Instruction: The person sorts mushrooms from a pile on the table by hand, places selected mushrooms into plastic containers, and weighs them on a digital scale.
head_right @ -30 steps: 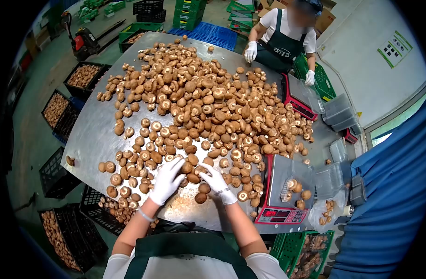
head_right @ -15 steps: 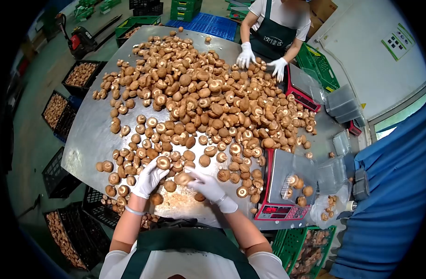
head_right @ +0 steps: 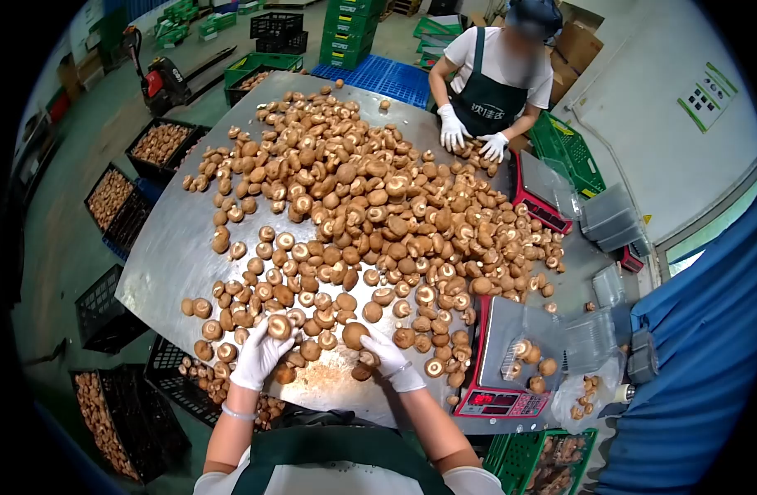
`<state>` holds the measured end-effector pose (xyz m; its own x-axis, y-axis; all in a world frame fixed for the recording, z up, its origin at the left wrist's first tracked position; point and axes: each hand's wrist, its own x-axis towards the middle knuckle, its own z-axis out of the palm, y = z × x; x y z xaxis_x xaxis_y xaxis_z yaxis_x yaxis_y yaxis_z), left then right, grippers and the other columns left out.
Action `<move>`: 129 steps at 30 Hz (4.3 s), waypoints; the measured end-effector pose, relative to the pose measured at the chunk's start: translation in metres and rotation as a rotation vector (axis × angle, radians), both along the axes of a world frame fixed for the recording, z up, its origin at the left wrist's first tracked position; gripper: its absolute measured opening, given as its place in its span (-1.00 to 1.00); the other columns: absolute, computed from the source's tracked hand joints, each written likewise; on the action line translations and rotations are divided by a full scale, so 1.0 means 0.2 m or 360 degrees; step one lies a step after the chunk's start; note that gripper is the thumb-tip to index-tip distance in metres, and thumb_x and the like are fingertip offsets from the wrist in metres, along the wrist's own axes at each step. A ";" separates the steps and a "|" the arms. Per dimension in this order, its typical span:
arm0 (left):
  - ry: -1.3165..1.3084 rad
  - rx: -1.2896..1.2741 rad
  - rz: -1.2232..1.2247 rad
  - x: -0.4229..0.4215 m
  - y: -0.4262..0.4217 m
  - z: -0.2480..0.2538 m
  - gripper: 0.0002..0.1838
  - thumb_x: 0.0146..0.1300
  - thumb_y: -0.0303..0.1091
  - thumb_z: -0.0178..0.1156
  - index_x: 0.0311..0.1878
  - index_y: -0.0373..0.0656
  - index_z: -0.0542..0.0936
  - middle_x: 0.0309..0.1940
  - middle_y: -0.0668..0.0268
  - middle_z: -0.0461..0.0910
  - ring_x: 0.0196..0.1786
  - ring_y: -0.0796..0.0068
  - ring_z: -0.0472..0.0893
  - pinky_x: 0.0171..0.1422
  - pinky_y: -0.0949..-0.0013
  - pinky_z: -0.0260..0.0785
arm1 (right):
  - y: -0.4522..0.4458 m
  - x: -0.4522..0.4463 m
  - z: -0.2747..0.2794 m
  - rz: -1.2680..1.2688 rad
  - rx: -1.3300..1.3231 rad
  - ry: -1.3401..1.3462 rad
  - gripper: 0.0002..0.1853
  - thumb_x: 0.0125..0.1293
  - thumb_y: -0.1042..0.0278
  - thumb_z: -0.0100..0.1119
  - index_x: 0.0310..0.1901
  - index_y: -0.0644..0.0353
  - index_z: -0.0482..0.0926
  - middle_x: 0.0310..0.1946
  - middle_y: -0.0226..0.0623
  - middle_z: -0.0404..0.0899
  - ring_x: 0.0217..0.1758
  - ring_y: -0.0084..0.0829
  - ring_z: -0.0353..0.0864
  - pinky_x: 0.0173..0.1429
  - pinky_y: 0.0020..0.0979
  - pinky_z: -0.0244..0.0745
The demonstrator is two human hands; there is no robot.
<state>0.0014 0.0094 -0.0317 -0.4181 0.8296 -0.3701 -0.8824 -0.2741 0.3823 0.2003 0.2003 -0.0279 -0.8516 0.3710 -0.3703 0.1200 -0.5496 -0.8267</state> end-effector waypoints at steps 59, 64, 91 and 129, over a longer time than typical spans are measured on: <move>0.3650 -0.1294 -0.0078 0.26 -0.41 -0.17 -0.57 0.09 -0.26 0.28 0.09 0.03 0.54 0.07 0.30 0.50 0.17 0.27 0.44 0.07 0.20 0.30 | -0.03 -0.37 -0.32 -0.0017 0.1937 -0.0213 -0.44 0.13 0.33 0.25 0.22 0.15 0.41 0.16 -0.11 0.45 0.22 -0.13 0.44 0.30 -0.27 0.34; 0.3587 -0.1098 -0.0141 0.19 -0.44 -0.20 -0.53 0.04 -0.27 0.33 0.09 0.02 0.54 0.09 0.25 0.48 0.04 0.21 0.49 0.01 0.21 0.34 | 0.01 -0.27 -0.20 -0.0274 -0.0364 0.0344 -0.45 0.30 0.45 -0.14 0.36 0.21 0.23 0.25 -0.20 0.36 0.26 -0.32 0.42 0.29 -0.28 0.40; 0.3018 -0.1845 0.0523 -0.37 -0.77 0.04 -0.71 0.05 -0.35 0.31 -0.13 -0.20 0.60 -0.15 0.19 0.61 0.01 0.15 0.51 0.19 0.14 0.24 | -0.18 -0.31 0.07 0.0007 0.0365 -0.0112 -0.64 0.36 0.28 0.11 0.11 0.24 0.44 -0.19 -0.32 0.62 -0.39 -0.61 0.52 -0.22 -0.55 0.48; 0.0885 -0.0427 -0.0747 -0.06 -0.39 0.18 -0.40 0.41 -0.37 0.03 0.45 -0.24 0.11 0.33 0.10 0.31 0.12 0.38 0.55 0.18 0.39 0.42 | -0.46 -0.37 0.11 0.0566 0.0747 0.0005 -0.49 0.37 0.20 0.05 0.32 0.14 0.33 0.12 -0.21 0.46 0.19 -0.38 0.44 0.22 -0.39 0.36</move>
<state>-0.0099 -0.0679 0.0051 -0.2282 0.8774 -0.4219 -0.5421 0.2455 0.8037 0.1271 0.1075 -0.0058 -0.9546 0.1858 -0.2328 0.2272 -0.0513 -0.9725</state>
